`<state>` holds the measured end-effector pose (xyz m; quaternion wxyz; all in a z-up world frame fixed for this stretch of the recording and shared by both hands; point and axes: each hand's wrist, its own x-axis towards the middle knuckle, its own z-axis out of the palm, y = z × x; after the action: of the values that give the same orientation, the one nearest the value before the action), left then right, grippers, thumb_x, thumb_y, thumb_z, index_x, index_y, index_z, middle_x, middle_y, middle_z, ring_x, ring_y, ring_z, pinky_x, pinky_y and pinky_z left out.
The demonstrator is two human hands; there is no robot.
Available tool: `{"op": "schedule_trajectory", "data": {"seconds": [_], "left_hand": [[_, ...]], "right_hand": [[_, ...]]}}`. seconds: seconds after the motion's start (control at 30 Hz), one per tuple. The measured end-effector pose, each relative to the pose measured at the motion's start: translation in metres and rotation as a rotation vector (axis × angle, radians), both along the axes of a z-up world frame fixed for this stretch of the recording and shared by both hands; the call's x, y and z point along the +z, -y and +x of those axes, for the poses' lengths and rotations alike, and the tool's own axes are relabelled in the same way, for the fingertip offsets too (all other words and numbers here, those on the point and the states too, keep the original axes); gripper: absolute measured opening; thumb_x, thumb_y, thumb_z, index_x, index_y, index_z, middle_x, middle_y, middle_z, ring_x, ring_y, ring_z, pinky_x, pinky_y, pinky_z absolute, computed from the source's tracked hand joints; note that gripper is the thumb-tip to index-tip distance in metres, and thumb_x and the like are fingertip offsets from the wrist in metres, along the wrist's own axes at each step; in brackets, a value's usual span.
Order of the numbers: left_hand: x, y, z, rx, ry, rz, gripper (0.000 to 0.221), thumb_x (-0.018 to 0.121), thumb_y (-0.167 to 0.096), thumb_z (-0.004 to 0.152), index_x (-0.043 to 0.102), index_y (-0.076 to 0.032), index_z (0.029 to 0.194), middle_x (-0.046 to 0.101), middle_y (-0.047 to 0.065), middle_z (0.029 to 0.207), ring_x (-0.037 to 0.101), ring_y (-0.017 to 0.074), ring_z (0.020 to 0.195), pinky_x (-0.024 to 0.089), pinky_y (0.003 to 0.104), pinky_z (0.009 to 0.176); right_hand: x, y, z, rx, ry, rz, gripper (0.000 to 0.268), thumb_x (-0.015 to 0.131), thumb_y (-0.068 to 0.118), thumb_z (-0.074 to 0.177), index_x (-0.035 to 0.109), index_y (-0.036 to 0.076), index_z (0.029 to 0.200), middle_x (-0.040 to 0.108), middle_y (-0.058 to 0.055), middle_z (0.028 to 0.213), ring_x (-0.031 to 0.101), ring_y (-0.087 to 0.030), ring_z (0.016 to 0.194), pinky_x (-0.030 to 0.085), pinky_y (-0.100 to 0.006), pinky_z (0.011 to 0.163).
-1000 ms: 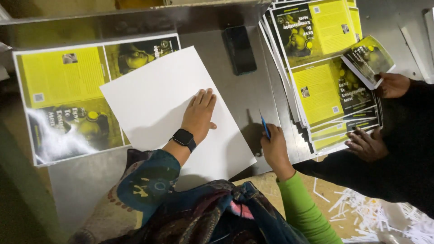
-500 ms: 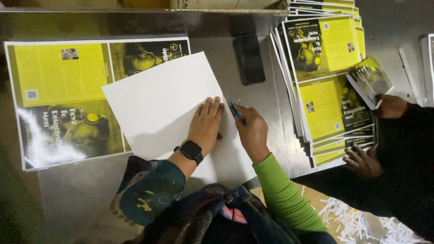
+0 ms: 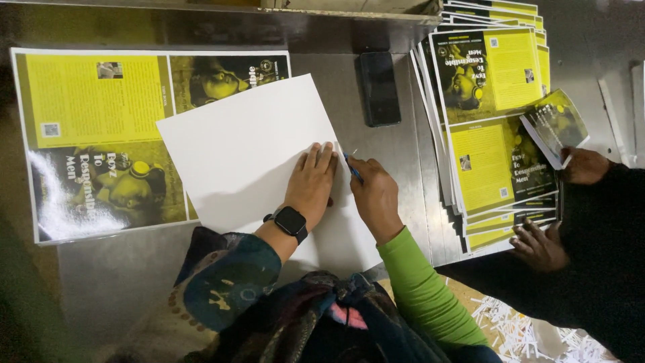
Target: Aligning and marking printed book covers on a production table in a print shop.
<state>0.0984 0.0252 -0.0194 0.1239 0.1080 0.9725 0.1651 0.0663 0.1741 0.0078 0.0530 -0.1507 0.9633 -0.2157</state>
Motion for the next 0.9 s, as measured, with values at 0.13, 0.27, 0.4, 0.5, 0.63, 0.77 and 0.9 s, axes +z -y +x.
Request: {"op": "schedule_trajectory", "data": {"seconds": [0.13, 0.27, 0.4, 0.5, 0.63, 0.77, 0.9], "left_hand": [[0.005, 0.001, 0.0, -0.003, 0.026, -0.002, 0.088, 0.077, -0.025, 0.077, 0.03, -0.001, 0.148, 0.021, 0.018, 0.157, 0.02, 0.0391, 0.143, 0.02, 0.049, 0.116], [0.008, 0.0, 0.001, 0.002, 0.032, 0.004, 0.085, 0.076, -0.022, 0.079, 0.031, -0.001, 0.148, 0.02, 0.018, 0.157, 0.019, 0.0397, 0.143, 0.019, 0.049, 0.117], [-0.01, -0.004, -0.002, 0.012, 0.04, 0.034, 0.082, 0.074, -0.017, 0.08, 0.03, -0.001, 0.148, 0.022, 0.019, 0.156, 0.021, 0.0399, 0.143, 0.02, 0.049, 0.116], [-0.009, -0.005, -0.002, 0.023, 0.02, 0.031, 0.08, 0.073, -0.015, 0.081, 0.03, -0.001, 0.148, 0.023, 0.019, 0.156, 0.022, 0.0397, 0.143, 0.02, 0.049, 0.116], [-0.003, -0.006, -0.002, 0.035, 0.026, 0.041, 0.078, 0.07, -0.012, 0.081, 0.031, -0.001, 0.148, 0.024, 0.02, 0.155, 0.02, 0.0408, 0.143, 0.018, 0.051, 0.116], [0.01, -0.008, 0.001, 0.067, 0.051, 0.045, 0.073, 0.064, -0.007, 0.084, 0.03, 0.0, 0.149, 0.022, 0.02, 0.157, 0.017, 0.0403, 0.144, 0.014, 0.053, 0.117], [0.017, -0.011, 0.004, 0.086, 0.052, 0.068, 0.072, 0.063, -0.006, 0.084, 0.031, 0.002, 0.148, 0.022, 0.021, 0.156, 0.016, 0.0418, 0.144, 0.011, 0.056, 0.117]], "right_hand": [[0.009, -0.003, 0.004, 0.012, 0.006, 0.004, 0.033, 0.064, 0.003, 0.082, 0.072, 0.013, 0.112, 0.064, -0.006, 0.08, 0.067, -0.03, 0.073, 0.052, -0.038, 0.06], [0.008, -0.015, 0.007, 0.027, 0.044, 0.033, 0.032, 0.064, 0.004, 0.082, 0.072, 0.014, 0.112, 0.064, -0.005, 0.079, 0.066, -0.027, 0.072, 0.052, -0.035, 0.06], [0.016, -0.017, 0.015, 0.024, 0.055, 0.04, 0.032, 0.064, 0.004, 0.082, 0.072, 0.013, 0.111, 0.064, -0.007, 0.078, 0.066, -0.027, 0.071, 0.052, -0.036, 0.059], [0.019, -0.02, 0.022, 0.015, 0.065, 0.064, 0.032, 0.064, 0.004, 0.082, 0.072, 0.012, 0.112, 0.064, -0.006, 0.078, 0.066, -0.026, 0.07, 0.052, -0.036, 0.058], [0.027, -0.023, 0.031, -0.002, 0.078, 0.055, 0.032, 0.062, 0.001, 0.082, 0.072, 0.01, 0.112, 0.065, -0.008, 0.078, 0.066, -0.028, 0.07, 0.052, -0.037, 0.058], [0.022, -0.035, 0.038, -0.003, 0.084, 0.044, 0.032, 0.062, 0.0, 0.082, 0.072, 0.01, 0.11, 0.064, -0.007, 0.076, 0.066, -0.026, 0.068, 0.051, -0.035, 0.057], [0.029, -0.04, 0.05, -0.015, 0.102, 0.041, 0.032, 0.06, -0.001, 0.081, 0.072, 0.008, 0.11, 0.064, -0.011, 0.076, 0.065, -0.031, 0.068, 0.051, -0.04, 0.055]]}}
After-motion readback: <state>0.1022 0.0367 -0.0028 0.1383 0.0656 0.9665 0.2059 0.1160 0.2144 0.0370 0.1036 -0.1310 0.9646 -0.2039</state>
